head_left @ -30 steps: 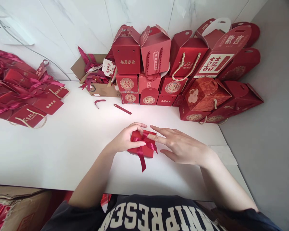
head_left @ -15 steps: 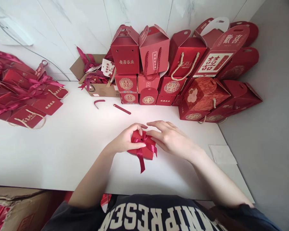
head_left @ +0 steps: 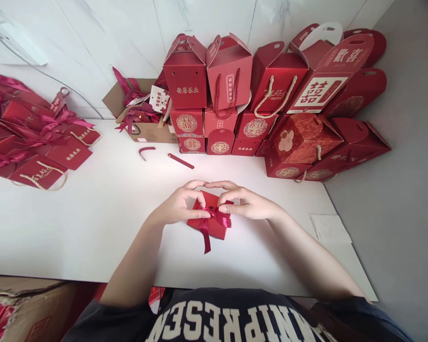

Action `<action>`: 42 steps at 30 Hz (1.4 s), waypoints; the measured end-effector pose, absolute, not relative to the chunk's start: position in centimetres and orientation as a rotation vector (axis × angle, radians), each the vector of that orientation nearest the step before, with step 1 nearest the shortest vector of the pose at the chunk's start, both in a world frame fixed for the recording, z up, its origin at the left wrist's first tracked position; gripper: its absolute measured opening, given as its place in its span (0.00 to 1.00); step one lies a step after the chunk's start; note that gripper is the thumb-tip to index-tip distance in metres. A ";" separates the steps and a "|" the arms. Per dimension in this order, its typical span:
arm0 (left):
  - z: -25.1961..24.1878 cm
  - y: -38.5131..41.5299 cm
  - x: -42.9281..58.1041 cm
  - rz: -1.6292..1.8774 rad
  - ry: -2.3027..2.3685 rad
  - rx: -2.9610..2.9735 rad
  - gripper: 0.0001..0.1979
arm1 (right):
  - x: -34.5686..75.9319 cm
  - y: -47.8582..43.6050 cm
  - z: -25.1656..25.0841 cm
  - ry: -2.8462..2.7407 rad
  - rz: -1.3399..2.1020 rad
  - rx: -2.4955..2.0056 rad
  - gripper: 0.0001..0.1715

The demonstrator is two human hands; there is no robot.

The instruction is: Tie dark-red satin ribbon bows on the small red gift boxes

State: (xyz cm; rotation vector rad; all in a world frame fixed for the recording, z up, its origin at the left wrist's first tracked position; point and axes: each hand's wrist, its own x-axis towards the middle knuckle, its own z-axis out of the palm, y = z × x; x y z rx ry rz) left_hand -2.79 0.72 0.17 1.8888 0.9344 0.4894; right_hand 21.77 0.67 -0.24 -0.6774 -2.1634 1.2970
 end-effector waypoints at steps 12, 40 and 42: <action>0.1 0.8 -2.8 0.375 0.917 1.879 0.17 | 22.0 0.9 -1.2 -2.157 1.323 -0.678 0.09; -0.2 0.8 -2.5 0.458 0.864 1.835 0.18 | 20.8 -1.6 1.0 -2.740 0.227 -1.040 0.27; -0.2 0.9 -2.6 0.459 0.852 1.830 0.16 | 21.4 -1.4 1.2 -2.766 0.393 -1.050 0.29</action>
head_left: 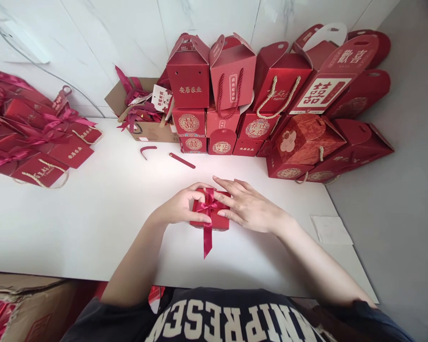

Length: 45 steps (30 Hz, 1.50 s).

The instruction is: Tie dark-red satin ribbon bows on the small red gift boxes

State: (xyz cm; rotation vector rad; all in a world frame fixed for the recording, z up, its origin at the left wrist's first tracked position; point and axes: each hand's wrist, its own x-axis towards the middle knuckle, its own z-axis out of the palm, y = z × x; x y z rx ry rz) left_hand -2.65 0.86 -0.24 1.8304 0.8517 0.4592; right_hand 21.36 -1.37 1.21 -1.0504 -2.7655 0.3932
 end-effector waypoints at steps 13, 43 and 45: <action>0.2 0.9 -2.8 0.425 0.825 1.852 0.13 | 23.7 0.1 -0.2 -2.699 0.927 -1.139 0.34; 2.0 0.5 -7.8 -0.170 1.082 1.746 0.22 | 21.9 -0.1 0.6 -2.169 1.534 -0.851 0.14; 1.8 0.3 -7.1 -0.186 1.061 1.713 0.22 | 21.9 -0.1 0.5 -2.167 1.517 -0.854 0.14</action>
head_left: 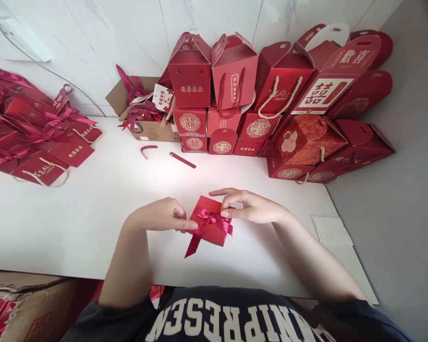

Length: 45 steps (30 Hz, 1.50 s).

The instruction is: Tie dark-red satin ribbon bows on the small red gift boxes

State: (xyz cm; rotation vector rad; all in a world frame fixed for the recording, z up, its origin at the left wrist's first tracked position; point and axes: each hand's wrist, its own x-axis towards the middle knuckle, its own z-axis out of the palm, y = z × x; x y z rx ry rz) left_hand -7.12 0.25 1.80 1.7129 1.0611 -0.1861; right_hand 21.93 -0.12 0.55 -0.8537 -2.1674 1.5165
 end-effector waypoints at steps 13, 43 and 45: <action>1.6 0.1 -4.3 0.157 0.866 1.741 0.12 | 22.5 0.3 0.2 -2.071 1.633 -0.822 0.15; -1.8 1.7 -4.5 0.248 0.738 1.496 0.18 | 22.6 1.4 -1.6 -2.038 1.764 -0.589 0.16; -2.0 1.8 -4.5 0.261 0.724 1.458 0.18 | 22.6 1.5 -1.8 -2.009 1.796 -0.587 0.16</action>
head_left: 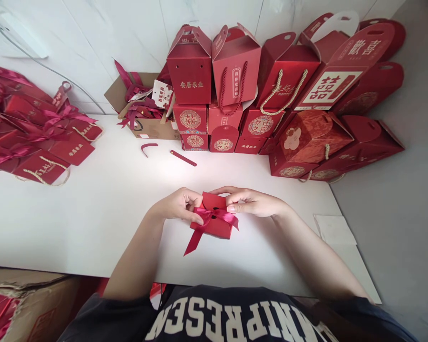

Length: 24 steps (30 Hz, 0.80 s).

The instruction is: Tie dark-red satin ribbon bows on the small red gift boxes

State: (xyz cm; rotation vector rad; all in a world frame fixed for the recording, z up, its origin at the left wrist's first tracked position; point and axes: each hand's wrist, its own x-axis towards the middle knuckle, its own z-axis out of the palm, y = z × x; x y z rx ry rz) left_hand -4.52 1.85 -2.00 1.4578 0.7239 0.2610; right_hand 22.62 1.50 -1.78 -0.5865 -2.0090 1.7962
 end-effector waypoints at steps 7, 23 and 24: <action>-2.0 2.1 -4.5 0.182 0.632 1.406 0.14 | 22.3 1.2 -1.6 -2.011 1.700 -0.653 0.15; -3.1 2.2 -4.2 0.356 0.690 1.380 0.18 | 22.7 2.0 -3.3 -1.873 1.667 -0.621 0.18; -3.5 2.4 -4.2 0.368 0.667 1.361 0.19 | 22.6 2.1 -3.6 -1.836 1.692 -0.612 0.19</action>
